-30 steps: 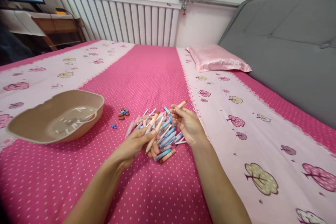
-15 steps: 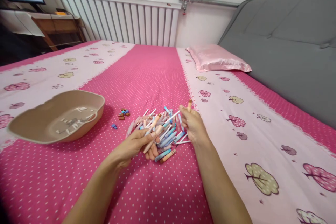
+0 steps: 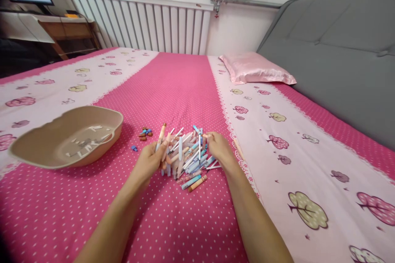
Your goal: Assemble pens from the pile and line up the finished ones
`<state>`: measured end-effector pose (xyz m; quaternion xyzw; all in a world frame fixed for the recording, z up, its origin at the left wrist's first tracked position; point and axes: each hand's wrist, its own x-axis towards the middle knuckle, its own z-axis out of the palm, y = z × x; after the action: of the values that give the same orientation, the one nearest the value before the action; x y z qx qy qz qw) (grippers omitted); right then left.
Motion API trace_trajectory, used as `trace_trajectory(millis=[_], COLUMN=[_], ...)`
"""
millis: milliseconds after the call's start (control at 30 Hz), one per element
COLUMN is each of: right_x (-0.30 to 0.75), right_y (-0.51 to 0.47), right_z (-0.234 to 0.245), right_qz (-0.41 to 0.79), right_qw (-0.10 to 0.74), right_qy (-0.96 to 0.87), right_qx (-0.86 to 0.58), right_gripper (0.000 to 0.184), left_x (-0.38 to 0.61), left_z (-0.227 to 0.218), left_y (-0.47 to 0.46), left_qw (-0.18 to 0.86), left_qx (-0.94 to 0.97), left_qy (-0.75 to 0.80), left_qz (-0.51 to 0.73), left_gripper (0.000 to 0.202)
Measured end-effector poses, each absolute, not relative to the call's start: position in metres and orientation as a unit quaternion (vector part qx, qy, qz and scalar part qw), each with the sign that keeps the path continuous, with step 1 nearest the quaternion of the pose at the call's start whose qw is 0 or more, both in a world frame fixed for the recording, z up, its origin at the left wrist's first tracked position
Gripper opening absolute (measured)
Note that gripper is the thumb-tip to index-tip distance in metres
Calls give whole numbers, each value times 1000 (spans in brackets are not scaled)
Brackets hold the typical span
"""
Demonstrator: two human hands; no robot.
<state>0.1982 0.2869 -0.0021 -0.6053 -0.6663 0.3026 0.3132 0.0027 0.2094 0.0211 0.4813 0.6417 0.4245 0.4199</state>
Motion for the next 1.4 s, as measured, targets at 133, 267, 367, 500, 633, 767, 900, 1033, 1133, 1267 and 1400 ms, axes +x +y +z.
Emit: trace_trajectory(millis=[133,267,367,500,633,767,900,1033,1133,1267,1400], right_x=[196,193,187,169,158,161,162,162,164,166,164], right_y=[278,266,258,244,236,238,238,237,237,238,240], right_z=[7,22,33,42,44,46,48,48,48,48,42], right_qz=[266,199,239,571,626,588,596,614,625,639,599], right_qw=[244,202,272,330,374,425,428,428,433,430,422], right_qy=[-712,-747,-720,-614,-548,-512,-508,-506,-506,-508,-550], right_qx=[-602,-601,-592,-432,-410,-460,-451,-429,-408,-387,-401], right_gripper=[30,33,32,40,35,35,36,34,33,34,39], left_x=[-10,-12,-6,10,21,20,17,17,17,18,22], left_z=[13,18,25,31,30,26,26,33,37,38,36], left_y=[215,213,208,202,199,200,201,200,197,195,197], left_qw=[249,230,208,209,217,227,391,582,647,695,590], left_qx=[561,595,615,694,708,639,568,492,448,410,479], left_qy=[699,702,698,612,575,621,582,484,447,422,480], left_qz=[368,315,302,315,347,392,431,430,425,414,438], left_gripper=[38,32,30,30,20,20,27,36,39,39,37])
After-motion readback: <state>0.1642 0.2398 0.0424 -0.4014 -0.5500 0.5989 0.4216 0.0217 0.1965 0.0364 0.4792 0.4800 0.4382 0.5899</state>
